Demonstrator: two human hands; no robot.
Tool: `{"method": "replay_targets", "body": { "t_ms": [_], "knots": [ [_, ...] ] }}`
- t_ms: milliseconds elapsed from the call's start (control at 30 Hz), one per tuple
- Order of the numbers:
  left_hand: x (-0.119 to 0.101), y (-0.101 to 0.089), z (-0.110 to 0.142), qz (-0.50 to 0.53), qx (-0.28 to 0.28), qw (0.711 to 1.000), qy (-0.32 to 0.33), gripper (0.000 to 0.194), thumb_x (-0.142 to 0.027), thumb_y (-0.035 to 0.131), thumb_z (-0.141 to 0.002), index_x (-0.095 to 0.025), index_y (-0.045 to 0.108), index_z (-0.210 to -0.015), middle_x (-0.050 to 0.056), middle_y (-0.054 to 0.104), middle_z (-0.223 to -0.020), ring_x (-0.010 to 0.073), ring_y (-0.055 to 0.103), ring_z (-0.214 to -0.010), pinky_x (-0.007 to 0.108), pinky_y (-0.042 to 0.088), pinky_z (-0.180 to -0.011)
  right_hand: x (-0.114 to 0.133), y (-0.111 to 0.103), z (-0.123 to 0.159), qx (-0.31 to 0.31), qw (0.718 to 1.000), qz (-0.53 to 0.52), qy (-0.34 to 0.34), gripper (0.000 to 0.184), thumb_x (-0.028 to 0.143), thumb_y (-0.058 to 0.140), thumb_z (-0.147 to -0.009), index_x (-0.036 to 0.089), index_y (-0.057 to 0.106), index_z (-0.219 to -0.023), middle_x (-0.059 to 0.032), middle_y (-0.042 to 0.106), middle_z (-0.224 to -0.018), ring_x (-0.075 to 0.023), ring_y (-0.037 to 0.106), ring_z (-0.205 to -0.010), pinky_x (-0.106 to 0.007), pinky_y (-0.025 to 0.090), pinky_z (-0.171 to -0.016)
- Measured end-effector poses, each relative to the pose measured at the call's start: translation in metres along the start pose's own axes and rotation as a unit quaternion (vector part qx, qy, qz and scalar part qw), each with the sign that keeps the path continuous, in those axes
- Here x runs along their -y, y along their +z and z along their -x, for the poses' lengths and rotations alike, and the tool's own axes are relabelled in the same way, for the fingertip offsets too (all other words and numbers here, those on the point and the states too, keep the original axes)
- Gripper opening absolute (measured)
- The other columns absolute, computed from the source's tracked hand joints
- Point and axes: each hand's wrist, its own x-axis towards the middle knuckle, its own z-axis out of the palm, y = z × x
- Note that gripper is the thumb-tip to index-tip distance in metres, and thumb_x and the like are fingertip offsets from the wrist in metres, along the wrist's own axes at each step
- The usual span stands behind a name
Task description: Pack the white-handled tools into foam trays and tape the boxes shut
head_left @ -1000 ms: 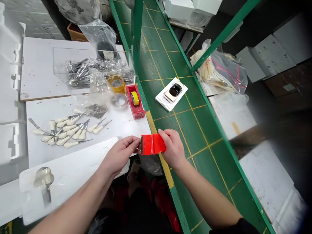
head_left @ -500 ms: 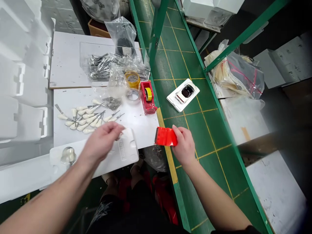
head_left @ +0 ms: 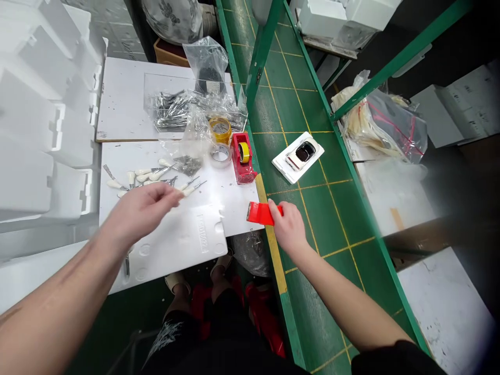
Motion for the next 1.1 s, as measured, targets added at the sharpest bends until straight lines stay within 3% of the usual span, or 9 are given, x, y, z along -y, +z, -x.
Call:
{"method": "replay_targets", "body": {
  "t_ms": [167, 267, 500, 733, 800, 900, 967, 1033, 1100],
  "knots": [
    [-0.054, 0.080, -0.014, -0.245, 0.114, 0.924, 0.269, 0.026, -0.035, 0.053, -0.094, -0.020, 0.064, -0.074, 0.010, 0.064, -0.079, 0.0263, 0.059, -0.079, 0.035, 0.040, -0.075, 0.057, 0.006, -0.048, 0.188, 0.977, 0.075, 0.074, 0.046, 0.005, 0.034, -0.097, 0.009, 0.057, -0.137, -0.0239, 0.060, -0.112, -0.0333, 0.055, -0.104, -0.062, 0.045, -0.093],
    [-0.087, 0.099, -0.010, -0.270, 0.127, 0.904, 0.306, 0.025, -0.029, 0.051, -0.095, -0.020, 0.061, -0.074, 0.010, 0.061, -0.077, 0.0269, 0.060, -0.081, 0.036, 0.041, -0.078, 0.078, 0.004, -0.088, 0.293, 0.930, 0.039, 0.219, 0.042, 0.009, 0.033, -0.099, 0.006, 0.058, -0.133, -0.0304, 0.054, -0.128, -0.0393, 0.052, -0.119, -0.066, 0.043, -0.094],
    [-0.148, 0.002, 0.053, -0.249, 0.048, 0.906, 0.339, 0.031, -0.044, 0.049, -0.099, -0.022, 0.062, -0.081, 0.006, 0.063, -0.080, 0.0238, 0.058, -0.076, 0.034, 0.038, -0.069, 0.041, 0.024, -0.102, 0.371, 0.858, -0.177, 0.309, 0.047, 0.026, 0.073, -0.085, 0.007, 0.060, -0.126, -0.0199, 0.067, -0.108, -0.0271, 0.066, -0.100, -0.034, 0.052, -0.082],
    [-0.102, -0.061, 0.120, -0.024, 0.140, 0.980, 0.142, 0.016, -0.039, 0.066, -0.092, -0.026, 0.071, -0.086, 0.008, 0.068, -0.087, 0.0254, 0.063, -0.085, 0.034, 0.050, -0.073, 0.081, 0.009, -0.085, 0.176, 0.835, -0.375, 0.361, 0.049, 0.043, 0.062, -0.091, 0.014, 0.055, -0.131, -0.0234, 0.048, -0.145, -0.0370, 0.044, -0.139, -0.052, 0.039, -0.112],
    [-0.090, -0.068, 0.138, 0.110, 0.147, 0.979, 0.089, 0.017, -0.040, 0.067, -0.091, -0.026, 0.071, -0.082, 0.006, 0.062, -0.076, 0.0258, 0.063, -0.081, 0.042, 0.055, -0.081, 0.124, -0.015, -0.073, 0.071, 0.709, -0.619, 0.330, 0.043, 0.043, 0.054, -0.095, 0.018, 0.052, -0.130, -0.0188, 0.055, -0.140, -0.0303, 0.055, -0.130, -0.049, 0.045, -0.107],
    [-0.073, -0.077, 0.163, 0.268, 0.123, 0.955, 0.019, 0.025, -0.045, 0.072, -0.088, -0.027, 0.066, -0.073, 0.000, 0.049, -0.062, 0.0204, 0.057, -0.066, 0.049, 0.059, -0.083, 0.204, -0.056, -0.046, 0.188, 0.270, -0.921, 0.209, 0.050, 0.059, 0.050, -0.095, 0.024, 0.049, -0.129, -0.0135, 0.062, -0.134, -0.0281, 0.067, -0.113, -0.051, 0.054, -0.094],
    [-0.058, -0.085, 0.175, 0.305, 0.107, 0.946, -0.017, 0.029, -0.046, 0.077, -0.084, -0.025, 0.063, -0.069, -0.001, 0.045, -0.060, 0.0176, 0.055, -0.062, 0.044, 0.061, -0.077, 0.255, -0.075, -0.027, 0.315, 0.030, -0.940, 0.124, 0.065, 0.074, 0.047, -0.091, 0.023, 0.052, -0.130, -0.0141, 0.065, -0.129, -0.0319, 0.069, -0.110, -0.056, 0.054, -0.092],
    [-0.040, -0.097, 0.183, 0.319, 0.095, 0.942, -0.035, 0.032, -0.045, 0.079, -0.081, -0.024, 0.060, -0.067, -0.002, 0.042, -0.060, 0.0157, 0.054, -0.062, 0.037, 0.061, -0.072, 0.296, -0.080, -0.010, 0.347, -0.087, -0.931, 0.075, 0.071, 0.076, 0.058, -0.085, 0.022, 0.054, -0.131, -0.0126, 0.070, -0.117, -0.0320, 0.071, -0.104, -0.058, 0.054, -0.092],
    [-0.019, -0.113, 0.188, 0.330, 0.089, 0.939, -0.042, 0.033, -0.044, 0.080, -0.081, -0.023, 0.059, -0.067, -0.003, 0.041, -0.060, 0.0141, 0.053, -0.061, 0.035, 0.061, -0.073, 0.325, -0.076, 0.003, 0.315, -0.105, -0.940, 0.073, 0.066, 0.058, 0.078, -0.079, 0.021, 0.057, -0.131, -0.0074, 0.072, -0.104, -0.0258, 0.072, -0.093, -0.054, 0.057, -0.089]
  ]
}}
